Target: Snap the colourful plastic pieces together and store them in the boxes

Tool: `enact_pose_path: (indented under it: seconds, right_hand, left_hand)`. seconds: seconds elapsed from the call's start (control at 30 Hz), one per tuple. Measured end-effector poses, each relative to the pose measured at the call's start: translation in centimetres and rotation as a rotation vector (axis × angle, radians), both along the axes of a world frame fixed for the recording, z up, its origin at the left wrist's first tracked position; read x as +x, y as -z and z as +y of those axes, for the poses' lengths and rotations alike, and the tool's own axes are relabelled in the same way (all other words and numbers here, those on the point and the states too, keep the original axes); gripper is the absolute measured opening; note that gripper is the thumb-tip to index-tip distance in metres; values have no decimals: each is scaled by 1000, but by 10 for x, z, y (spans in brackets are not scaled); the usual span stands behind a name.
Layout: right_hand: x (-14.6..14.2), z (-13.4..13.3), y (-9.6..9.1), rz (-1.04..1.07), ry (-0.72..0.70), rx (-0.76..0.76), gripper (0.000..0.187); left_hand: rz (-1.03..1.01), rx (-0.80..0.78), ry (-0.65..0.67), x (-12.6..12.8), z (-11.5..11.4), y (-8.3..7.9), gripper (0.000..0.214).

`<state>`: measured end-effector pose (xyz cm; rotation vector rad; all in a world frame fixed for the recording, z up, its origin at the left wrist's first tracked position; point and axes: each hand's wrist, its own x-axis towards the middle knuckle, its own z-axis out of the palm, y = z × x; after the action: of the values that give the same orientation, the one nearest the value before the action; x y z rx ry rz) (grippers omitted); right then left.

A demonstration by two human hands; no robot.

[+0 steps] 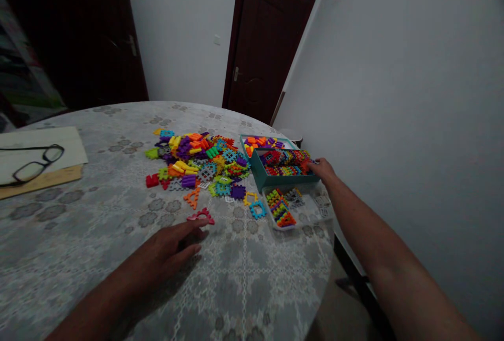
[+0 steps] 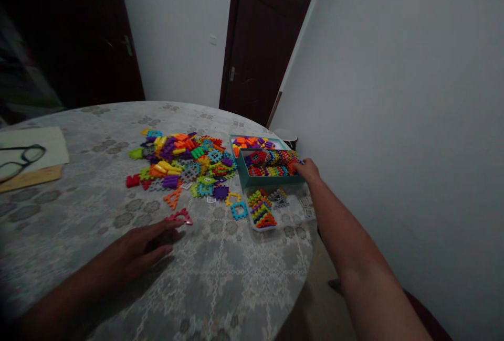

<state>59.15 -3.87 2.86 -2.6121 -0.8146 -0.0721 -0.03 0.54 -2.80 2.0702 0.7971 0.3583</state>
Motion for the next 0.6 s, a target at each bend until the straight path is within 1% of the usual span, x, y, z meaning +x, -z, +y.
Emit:
enact_pose_path:
  seconds: [0.13, 0.27, 0.33, 0.4, 0.47, 0.53, 0.57, 0.6]
  right_hand:
    - [-6, -2, -3, -2, -56, 9, 56]
    - [-17, -5, -15, -54, -82, 29, 53]
    - [-30, -7, -23, -110, -84, 64, 56]
    - [-51, -11, -31, -199, -124, 150, 54]
    - [-84, -18, -38, -310, -261, 319, 45]
    - [-128, -29, -42, -327, -485, 444, 36]
    - [-154, -36, -43, -311, -607, 469, 32]
    - [-181, -43, -41, -285, -731, 452, 30]
  left_hand:
    - [-11, 13, 0, -1, 1, 2, 53]
    - [-7, 16, 11, 0, 0, -3, 54]
    - [-6, 10, 17, 1, -2, -7, 53]
    - [-8, 6, 22, 2, -5, -11, 53]
    - [-10, 21, 16, 3, -7, -13, 50]
    - [-30, 52, 24, 4, -8, -13, 49]
    - [-41, 69, 23, 5, -8, -13, 47]
    - [-48, 87, 18, 5, -8, -12, 46]
